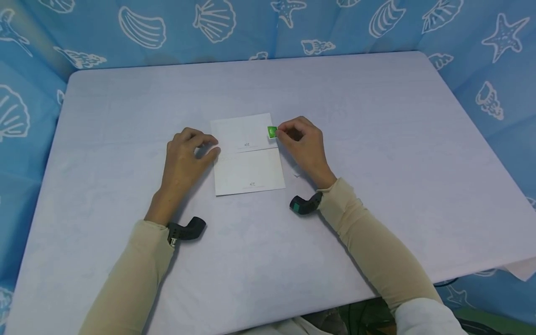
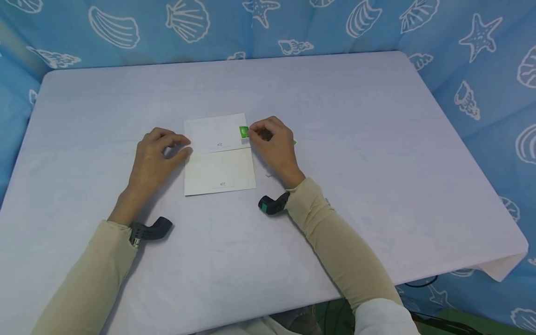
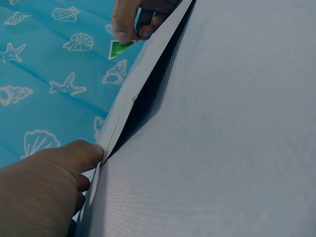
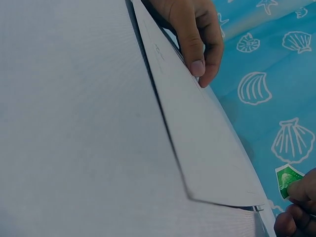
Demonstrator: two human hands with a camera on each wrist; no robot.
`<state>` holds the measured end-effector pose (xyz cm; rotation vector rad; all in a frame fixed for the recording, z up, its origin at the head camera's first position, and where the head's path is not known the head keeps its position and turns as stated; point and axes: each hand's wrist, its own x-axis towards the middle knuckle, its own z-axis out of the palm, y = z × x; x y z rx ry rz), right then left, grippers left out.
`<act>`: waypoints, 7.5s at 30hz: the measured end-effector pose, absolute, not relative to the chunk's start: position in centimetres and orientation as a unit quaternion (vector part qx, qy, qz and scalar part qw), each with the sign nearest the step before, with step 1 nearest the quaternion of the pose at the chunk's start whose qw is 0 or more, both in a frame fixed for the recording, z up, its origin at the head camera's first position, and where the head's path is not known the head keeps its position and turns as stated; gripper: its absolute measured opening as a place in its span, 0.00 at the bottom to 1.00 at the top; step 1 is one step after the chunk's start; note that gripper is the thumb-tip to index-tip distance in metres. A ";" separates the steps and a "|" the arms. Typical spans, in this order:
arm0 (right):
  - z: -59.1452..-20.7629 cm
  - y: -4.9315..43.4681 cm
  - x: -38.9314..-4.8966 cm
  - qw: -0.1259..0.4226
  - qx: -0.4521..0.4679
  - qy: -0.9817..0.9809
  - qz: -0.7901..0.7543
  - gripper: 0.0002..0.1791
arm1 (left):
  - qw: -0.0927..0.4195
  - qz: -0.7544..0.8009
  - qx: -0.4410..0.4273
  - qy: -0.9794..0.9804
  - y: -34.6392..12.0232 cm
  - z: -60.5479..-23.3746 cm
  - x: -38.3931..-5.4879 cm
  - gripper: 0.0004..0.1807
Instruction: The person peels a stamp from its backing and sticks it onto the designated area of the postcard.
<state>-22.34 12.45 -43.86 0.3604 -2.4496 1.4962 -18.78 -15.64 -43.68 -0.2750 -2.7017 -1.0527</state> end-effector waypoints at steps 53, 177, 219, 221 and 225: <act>-43.8 10.3 -26.3 0.108 0.095 -0.875 0.462 0.06 | 0.116 -0.346 -0.093 -0.926 -15.8 -43.8 -19.0 0.11; -44.0 12.6 -22.0 0.184 0.267 -0.887 0.329 0.09 | 0.110 -0.367 -0.091 -0.919 -15.6 -44.0 -18.6 0.11; -43.9 20.2 -20.1 0.166 0.155 -0.920 0.320 0.13 | 0.109 -0.363 -0.095 -0.920 -15.8 -43.8 -18.7 0.10; -43.9 20.4 -20.1 0.166 0.153 -0.921 0.319 0.13 | 0.110 -0.362 -0.095 -0.921 -15.8 -43.8 -18.7 0.10; -44.0 20.7 -19.9 0.164 0.149 -0.921 0.321 0.13 | 0.113 -0.360 -0.096 -0.921 -15.8 -43.8 -18.7 0.10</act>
